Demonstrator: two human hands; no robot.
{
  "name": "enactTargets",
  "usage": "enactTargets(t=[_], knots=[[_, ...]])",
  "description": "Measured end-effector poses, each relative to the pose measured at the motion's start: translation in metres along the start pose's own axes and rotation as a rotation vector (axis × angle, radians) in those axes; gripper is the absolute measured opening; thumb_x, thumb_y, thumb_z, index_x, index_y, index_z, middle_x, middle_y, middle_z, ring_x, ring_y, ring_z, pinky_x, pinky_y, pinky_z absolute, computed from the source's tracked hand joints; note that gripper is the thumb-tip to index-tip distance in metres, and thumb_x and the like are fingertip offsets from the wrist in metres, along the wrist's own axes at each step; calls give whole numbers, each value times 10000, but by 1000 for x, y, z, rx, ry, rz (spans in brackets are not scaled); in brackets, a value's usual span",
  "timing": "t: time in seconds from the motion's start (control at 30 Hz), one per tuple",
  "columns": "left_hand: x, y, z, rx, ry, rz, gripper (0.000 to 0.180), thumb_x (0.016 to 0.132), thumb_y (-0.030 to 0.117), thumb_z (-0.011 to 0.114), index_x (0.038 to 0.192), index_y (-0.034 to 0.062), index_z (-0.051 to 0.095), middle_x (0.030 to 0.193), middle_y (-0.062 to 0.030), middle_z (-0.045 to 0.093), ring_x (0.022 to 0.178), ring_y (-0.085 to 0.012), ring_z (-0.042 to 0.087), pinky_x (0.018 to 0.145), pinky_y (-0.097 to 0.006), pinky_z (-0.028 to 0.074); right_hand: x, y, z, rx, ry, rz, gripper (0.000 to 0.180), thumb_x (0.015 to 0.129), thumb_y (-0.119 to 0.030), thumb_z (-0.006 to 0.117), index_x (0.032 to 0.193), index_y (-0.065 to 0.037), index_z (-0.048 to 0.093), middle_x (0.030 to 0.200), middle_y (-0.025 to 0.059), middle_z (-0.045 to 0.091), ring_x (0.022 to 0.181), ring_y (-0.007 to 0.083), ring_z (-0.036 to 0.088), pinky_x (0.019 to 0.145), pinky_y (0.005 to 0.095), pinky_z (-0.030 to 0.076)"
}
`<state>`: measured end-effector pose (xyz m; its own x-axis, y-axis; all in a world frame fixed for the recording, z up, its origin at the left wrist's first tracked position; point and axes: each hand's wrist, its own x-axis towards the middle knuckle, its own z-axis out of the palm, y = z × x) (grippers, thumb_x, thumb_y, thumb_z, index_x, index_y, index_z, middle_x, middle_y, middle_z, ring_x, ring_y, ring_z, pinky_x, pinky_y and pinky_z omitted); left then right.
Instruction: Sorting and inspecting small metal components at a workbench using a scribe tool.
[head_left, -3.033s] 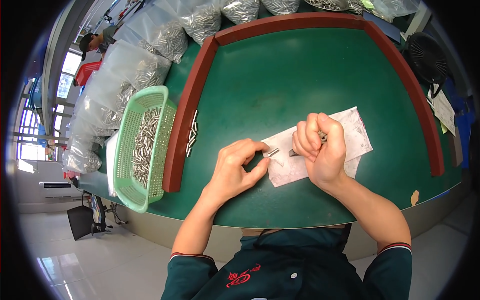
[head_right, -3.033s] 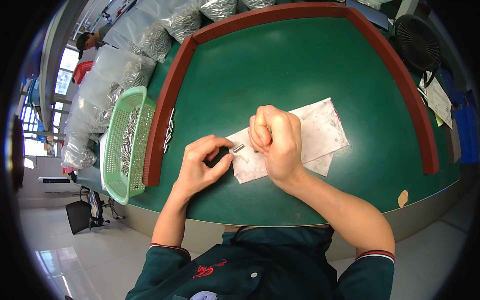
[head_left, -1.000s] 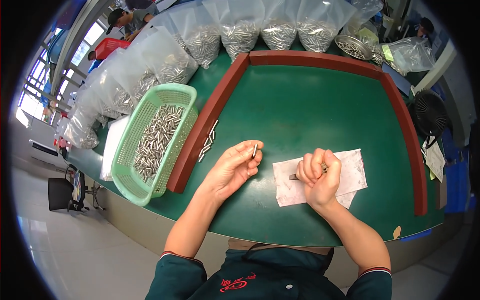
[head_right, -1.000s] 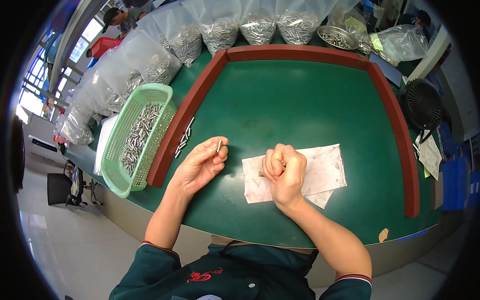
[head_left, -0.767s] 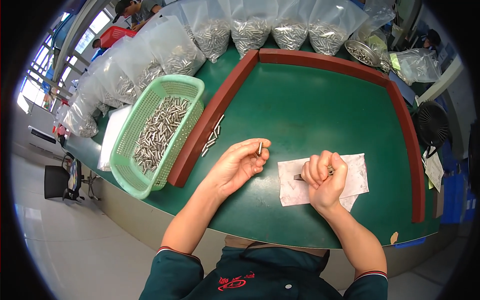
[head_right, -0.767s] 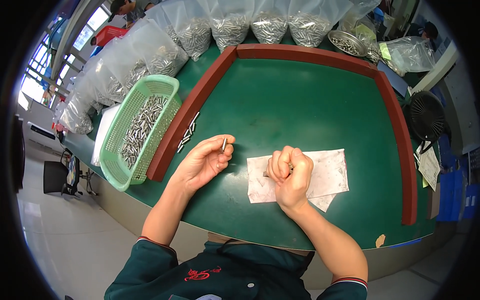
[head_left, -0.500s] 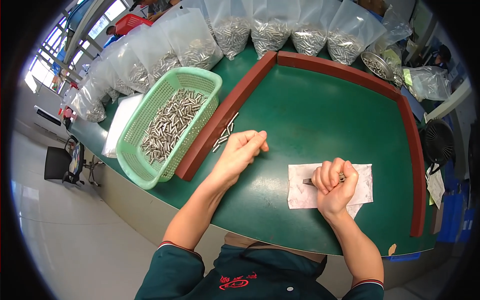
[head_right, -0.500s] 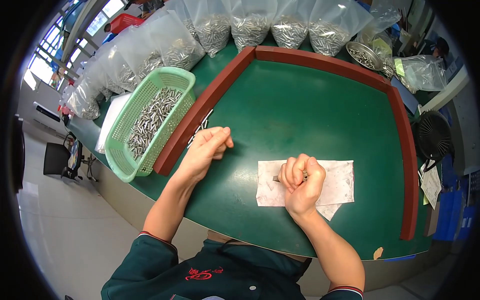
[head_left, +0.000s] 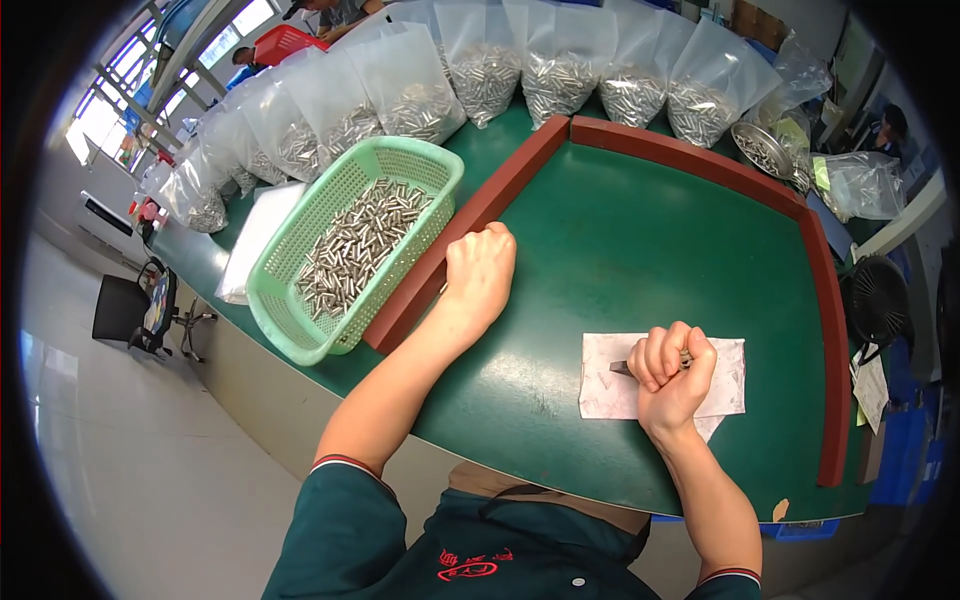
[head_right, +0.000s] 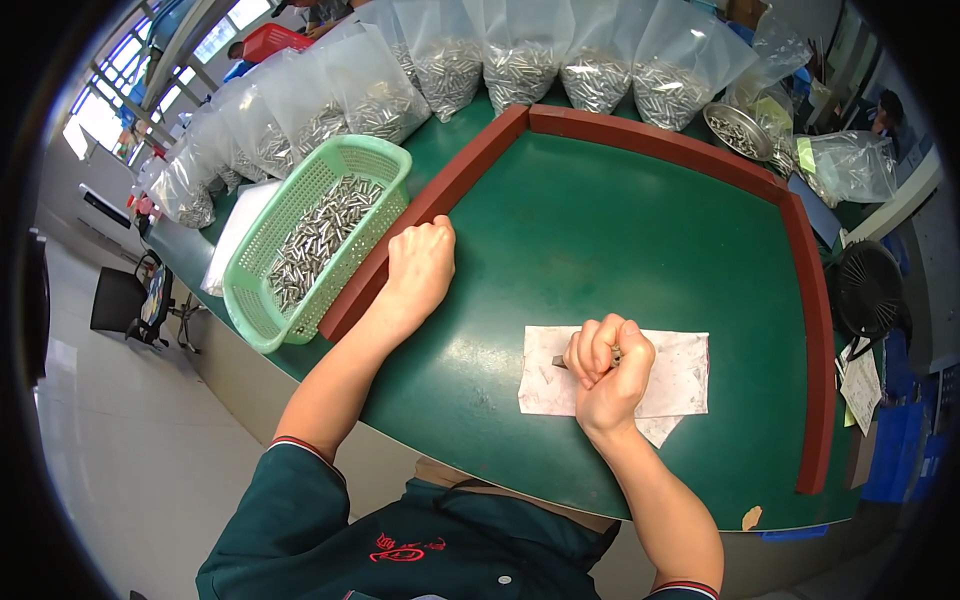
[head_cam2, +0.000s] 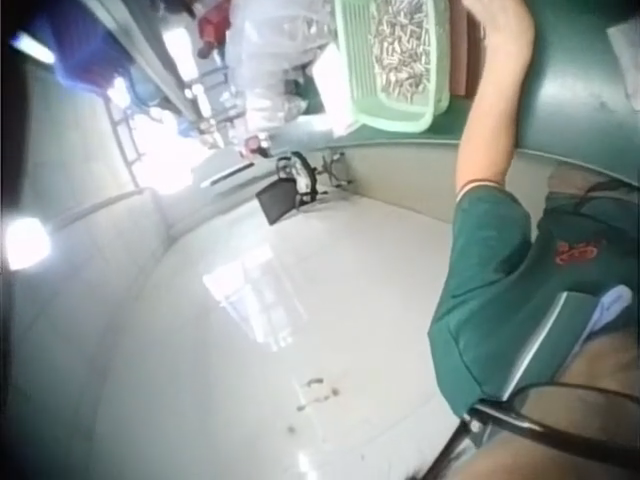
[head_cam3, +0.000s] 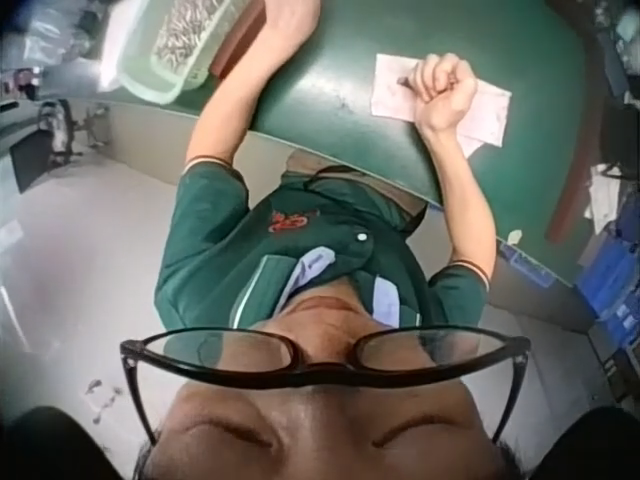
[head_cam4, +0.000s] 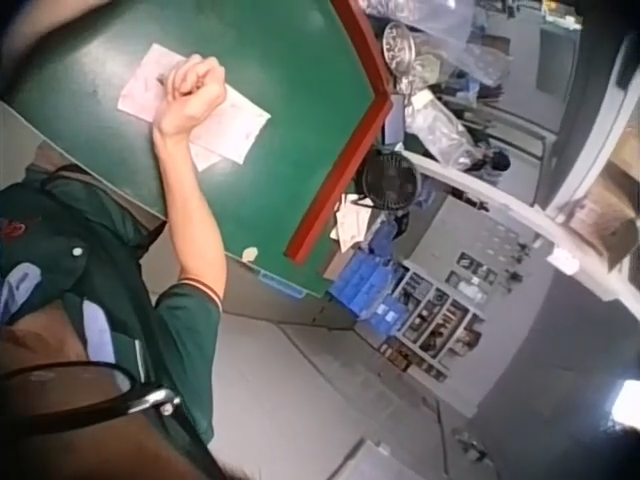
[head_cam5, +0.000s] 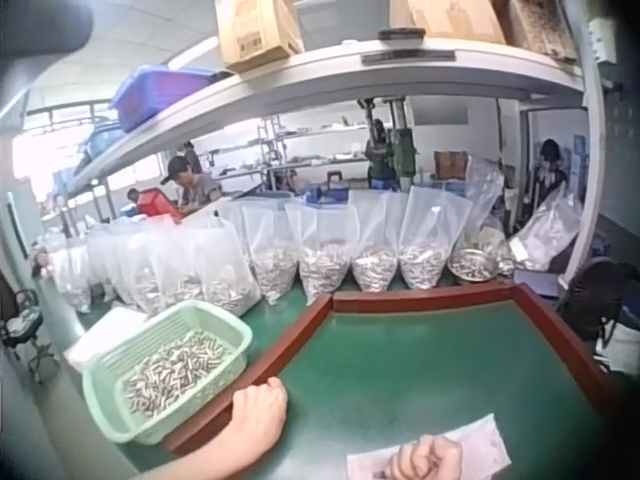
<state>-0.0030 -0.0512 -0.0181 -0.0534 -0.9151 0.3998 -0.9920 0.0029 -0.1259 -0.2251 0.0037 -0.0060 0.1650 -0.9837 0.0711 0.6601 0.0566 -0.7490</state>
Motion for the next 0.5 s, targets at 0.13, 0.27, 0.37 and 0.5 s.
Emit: enactTargets(t=[0.13, 0.27, 0.37, 0.5], knots=[[-2, 3, -1, -43, -18, -62, 58, 671, -33, 514, 660, 17, 488, 544, -162, 561, 539, -300, 604, 457, -376, 483, 0, 2, 5, 25, 18, 3, 410, 887, -299, 302, 519, -123, 266, 423, -18, 224, 370, 87, 168, 390, 245, 171], [4, 6, -3, -6, 35, -73, 61, 664, -20, 532, 668, 23, 490, 531, -140, 570, 522, -254, 615, 437, -335, 483, -2, -2, 4, 21, 8, -9, 415, 897, -294, 283, 524, -112, 261, 435, -11, 232, 379, 89, 174, 400, 248, 176], [2, 8, 2, 94, 18, -85, 57, 657, 5, 554, 654, 36, 506, 530, -111, 578, 525, -217, 622, 435, -291, 478, -2, -1, 5, 7, 30, 2, 415, 898, -300, 275, 525, -118, 261, 430, -16, 235, 377, 88, 173, 397, 248, 170], [-2, 2, -2, -6, 22, -92, 85, 626, -10, 575, 658, 28, 506, 527, -126, 570, 523, -236, 617, 433, -310, 474, -1, 0, 7, -6, 32, 3, 415, 897, -301, 270, 522, -123, 260, 421, -16, 236, 374, 86, 167, 391, 246, 165]])
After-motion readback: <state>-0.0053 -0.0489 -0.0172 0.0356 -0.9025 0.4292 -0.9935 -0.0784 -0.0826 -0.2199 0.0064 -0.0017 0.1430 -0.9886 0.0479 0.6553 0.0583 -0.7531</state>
